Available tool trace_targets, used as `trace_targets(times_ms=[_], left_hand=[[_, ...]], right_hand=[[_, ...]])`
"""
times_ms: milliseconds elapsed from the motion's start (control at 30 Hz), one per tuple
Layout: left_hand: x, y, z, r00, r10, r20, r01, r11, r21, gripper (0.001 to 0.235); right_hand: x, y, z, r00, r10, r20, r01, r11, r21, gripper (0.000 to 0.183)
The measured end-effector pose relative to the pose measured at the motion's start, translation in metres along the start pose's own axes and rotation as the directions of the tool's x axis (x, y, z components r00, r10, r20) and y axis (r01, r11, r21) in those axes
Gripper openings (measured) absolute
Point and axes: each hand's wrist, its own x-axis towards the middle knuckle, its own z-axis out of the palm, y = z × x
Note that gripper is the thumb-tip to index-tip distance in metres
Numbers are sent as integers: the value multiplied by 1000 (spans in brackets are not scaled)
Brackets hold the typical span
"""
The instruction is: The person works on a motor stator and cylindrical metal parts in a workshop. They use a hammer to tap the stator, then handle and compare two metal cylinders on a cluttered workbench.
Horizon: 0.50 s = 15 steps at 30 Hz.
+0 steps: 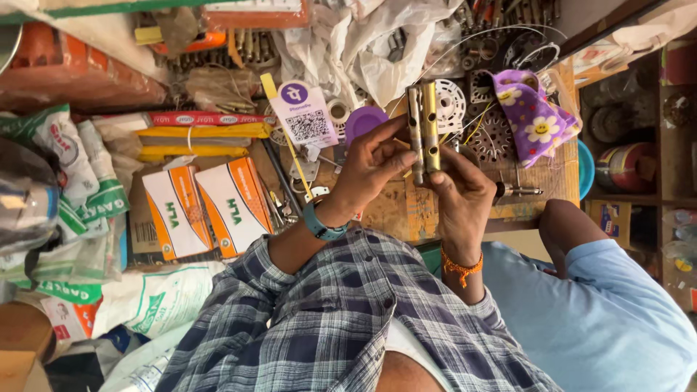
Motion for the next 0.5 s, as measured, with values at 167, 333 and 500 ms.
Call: trace_targets(times_ms=[167, 333, 500], left_hand=[[-9, -5, -8, 996, 85, -3, -85, 996, -15, 66], [-9, -9, -11, 995, 97, 18, -95, 994, -54, 67], [-10, -8, -10, 992, 117, 47, -113, 989, -92, 66]], right_hand=[[-1, -2, 7, 998, 24, 52, -24, 1000, -7, 48], [-5, -2, 6, 997, -4, 82, 5, 1000, -18, 50], [-5, 1, 0, 996, 21, 88, -20, 1000, -11, 53]])
